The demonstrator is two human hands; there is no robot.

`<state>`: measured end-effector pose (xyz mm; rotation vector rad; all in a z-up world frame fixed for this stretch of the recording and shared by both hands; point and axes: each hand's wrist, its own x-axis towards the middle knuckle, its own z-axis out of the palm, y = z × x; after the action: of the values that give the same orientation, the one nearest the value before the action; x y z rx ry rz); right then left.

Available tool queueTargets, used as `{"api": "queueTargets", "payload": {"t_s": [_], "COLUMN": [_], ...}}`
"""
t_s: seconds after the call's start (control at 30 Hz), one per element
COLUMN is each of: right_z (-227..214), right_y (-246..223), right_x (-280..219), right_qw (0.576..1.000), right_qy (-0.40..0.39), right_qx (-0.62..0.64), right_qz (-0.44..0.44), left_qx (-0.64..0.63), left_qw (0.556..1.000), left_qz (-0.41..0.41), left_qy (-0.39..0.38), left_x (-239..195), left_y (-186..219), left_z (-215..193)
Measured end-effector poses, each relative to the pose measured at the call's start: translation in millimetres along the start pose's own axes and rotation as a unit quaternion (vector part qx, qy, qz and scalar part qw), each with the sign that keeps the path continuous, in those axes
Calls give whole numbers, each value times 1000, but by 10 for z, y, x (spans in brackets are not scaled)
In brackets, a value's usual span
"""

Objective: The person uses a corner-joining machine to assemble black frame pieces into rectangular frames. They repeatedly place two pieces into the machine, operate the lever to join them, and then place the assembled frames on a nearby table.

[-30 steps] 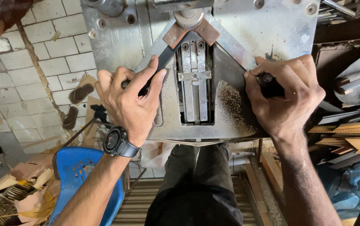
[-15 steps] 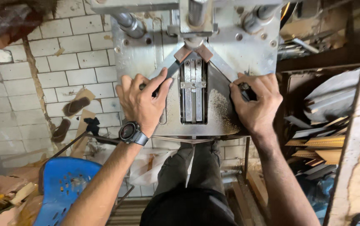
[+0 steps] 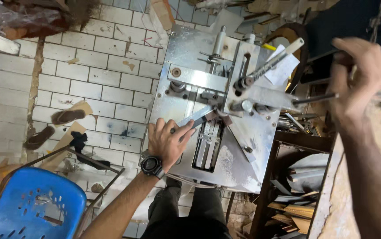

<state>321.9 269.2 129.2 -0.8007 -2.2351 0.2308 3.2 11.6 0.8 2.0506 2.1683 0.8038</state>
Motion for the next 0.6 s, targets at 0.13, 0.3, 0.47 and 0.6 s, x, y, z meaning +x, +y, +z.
{"api": "queueTargets", "payload": {"t_s": [0.13, 0.3, 0.47, 0.6], "right_z": [687, 1833, 2063, 1809], "right_y": [234, 134, 231, 423], "right_x": [788, 1235, 1241, 1088], "right_qw": [908, 743, 669, 733], "right_qy": [-262, -336, -295, -268], "right_qx": [-167, -158, -250, -221], "right_qz": [-282, -557, -635, -585], "left_qx": [23, 16, -2, -4], "left_qw": [1000, 1000, 999, 1000], "left_qz": [5, 2, -17, -11], "left_qy": [1, -2, -28, -17], "left_x": [17, 59, 75, 87], "left_y": [69, 63, 46, 24], "left_z": [-66, -67, -56, -47]}}
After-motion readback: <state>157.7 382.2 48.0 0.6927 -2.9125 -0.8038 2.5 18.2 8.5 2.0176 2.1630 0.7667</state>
